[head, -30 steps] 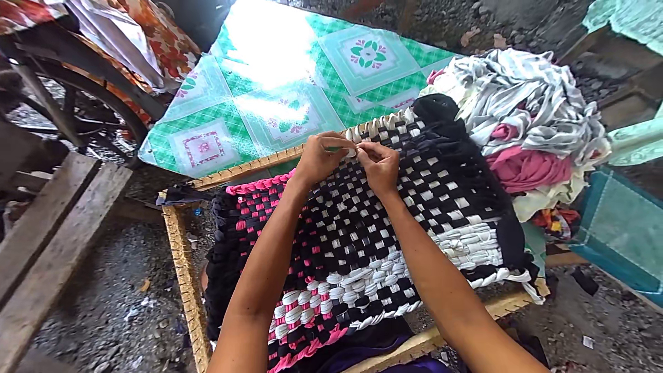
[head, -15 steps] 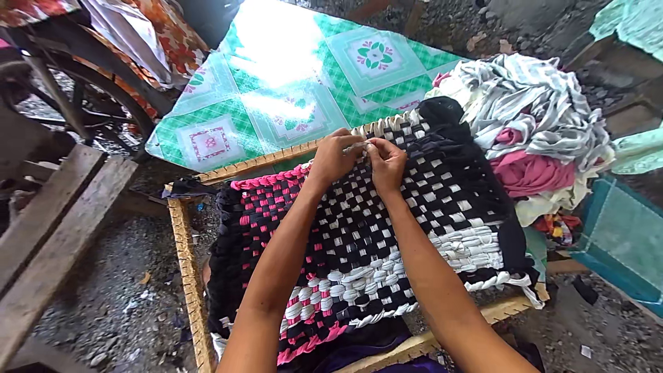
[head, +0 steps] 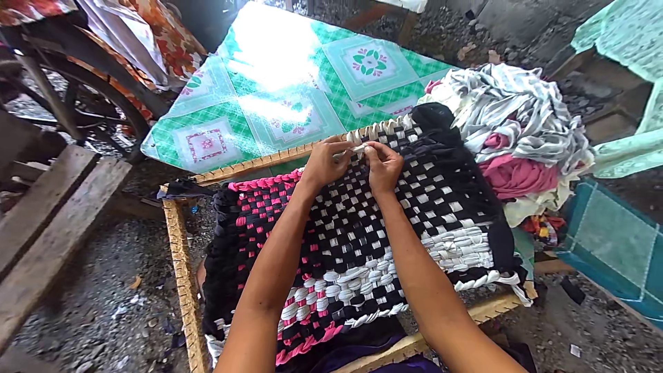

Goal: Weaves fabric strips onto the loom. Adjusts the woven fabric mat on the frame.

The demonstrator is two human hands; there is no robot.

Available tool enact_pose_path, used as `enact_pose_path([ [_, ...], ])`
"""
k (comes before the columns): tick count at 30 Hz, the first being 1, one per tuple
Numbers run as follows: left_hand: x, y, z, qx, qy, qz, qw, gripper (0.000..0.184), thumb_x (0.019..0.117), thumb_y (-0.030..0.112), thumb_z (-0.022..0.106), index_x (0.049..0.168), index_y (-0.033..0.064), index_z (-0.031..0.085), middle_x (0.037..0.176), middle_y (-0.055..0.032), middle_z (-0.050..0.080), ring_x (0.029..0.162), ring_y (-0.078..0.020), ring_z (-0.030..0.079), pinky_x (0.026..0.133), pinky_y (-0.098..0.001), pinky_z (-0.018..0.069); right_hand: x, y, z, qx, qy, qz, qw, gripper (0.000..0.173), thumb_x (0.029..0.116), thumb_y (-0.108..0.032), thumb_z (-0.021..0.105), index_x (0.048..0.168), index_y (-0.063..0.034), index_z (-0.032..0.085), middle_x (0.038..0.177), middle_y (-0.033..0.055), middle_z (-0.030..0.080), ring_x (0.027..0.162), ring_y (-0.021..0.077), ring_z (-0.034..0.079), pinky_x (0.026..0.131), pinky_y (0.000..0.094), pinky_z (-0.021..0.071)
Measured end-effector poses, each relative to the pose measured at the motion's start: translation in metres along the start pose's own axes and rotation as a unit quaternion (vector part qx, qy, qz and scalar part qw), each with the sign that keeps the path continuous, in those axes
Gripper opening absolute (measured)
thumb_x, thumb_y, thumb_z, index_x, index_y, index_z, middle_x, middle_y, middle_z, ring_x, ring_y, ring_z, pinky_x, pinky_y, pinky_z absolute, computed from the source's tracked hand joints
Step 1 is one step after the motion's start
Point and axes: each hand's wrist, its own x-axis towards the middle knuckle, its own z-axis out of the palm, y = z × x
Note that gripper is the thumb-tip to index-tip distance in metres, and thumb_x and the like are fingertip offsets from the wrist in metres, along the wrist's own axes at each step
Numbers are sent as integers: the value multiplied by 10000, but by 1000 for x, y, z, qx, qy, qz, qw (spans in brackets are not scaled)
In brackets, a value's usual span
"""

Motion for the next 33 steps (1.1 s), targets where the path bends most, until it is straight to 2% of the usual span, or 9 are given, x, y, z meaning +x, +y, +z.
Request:
enact_pose_path([
  [3, -2, 2, -3, 21, -7, -25, 999, 293, 1007, 279, 610, 966, 52, 791, 937, -119, 724, 913, -253, 699, 884, -470, 554, -1, 0, 0, -14, -16, -4, 1000, 138, 972, -51, 655, 1053, 9, 749, 899, 72, 745, 739, 109, 678, 682, 283, 584],
  [5, 1, 7, -5, 8, -2, -28, 1000, 241, 981, 223, 646, 1118, 75, 779, 1089, -141, 715, 957, -248, 696, 889, -443, 570, -1, -1, 1, -20, -24, -5, 999, 143, 979, -54, 649, 1066, 8, 745, 913, 72, 745, 745, 108, 676, 687, 279, 581],
  [7, 8, 14, -6, 12, -21, -42, 999, 442, 956, 213, 659, 1398, 201, 655, 1252, -137, 643, 935, -237, 679, 816, -438, 587, -1, -1, 2, -23, -25, -11, 999, 148, 985, -50, 641, 1079, 16, 735, 913, 75, 739, 735, 104, 664, 681, 272, 573],
  [8, 11, 18, -5, 18, -33, -48, 998, 459, 950, 223, 670, 1408, 242, 648, 1295, -118, 634, 982, -243, 685, 831, -468, 592, -1, -1, 2, -26, -24, -14, 999, 147, 988, -48, 634, 1081, 19, 725, 908, 77, 732, 735, 105, 662, 679, 269, 571],
  [12, 6, 12, 4, 5, -14, -21, 1000, 251, 990, 224, 651, 1210, 190, 767, 1255, -62, 669, 1102, -204, 667, 924, -449, 574, -6, -6, 5, -49, -29, -34, 998, 147, 991, -47, 601, 1090, 20, 686, 949, 86, 717, 824, 119, 693, 736, 279, 600],
  [20, -2, -3, 7, -20, -8, 2, 1000, 263, 1003, 244, 642, 1219, 155, 764, 1149, -97, 694, 1073, -197, 667, 948, -410, 560, -6, -7, 5, -54, -18, -41, 998, 145, 982, -36, 603, 1083, 20, 690, 960, 86, 717, 817, 113, 685, 732, 266, 590],
  [26, 3, 1, 11, -36, 24, -56, 998, 230, 984, 217, 659, 1148, 109, 780, 1086, -90, 707, 1026, -201, 676, 950, -418, 556, 0, -5, -1, -47, -74, -21, 996, 155, 998, -55, 613, 1111, 7, 698, 986, 88, 727, 869, 128, 700, 781, 287, 599],
  [30, 0, 6, 13, -43, 61, -82, 994, 230, 961, 147, 643, 1138, 116, 787, 1031, -59, 712, 959, -172, 679, 884, -412, 574, 0, -4, 2, -36, -116, -23, 992, 309, 923, -123, 768, 1194, 0, 684, 1092, 109, 715, 947, 173, 715, 849, 333, 628],
  [33, -2, 8, 12, -60, 59, -80, 993, 224, 966, 153, 648, 1137, 120, 790, 1056, -56, 715, 998, -168, 678, 918, -414, 569, 0, -1, 1, -60, -95, -43, 993, 225, 920, -93, 764, 1128, -14, 728, 1075, 104, 711, 948, 160, 711, 848, 312, 625],
])
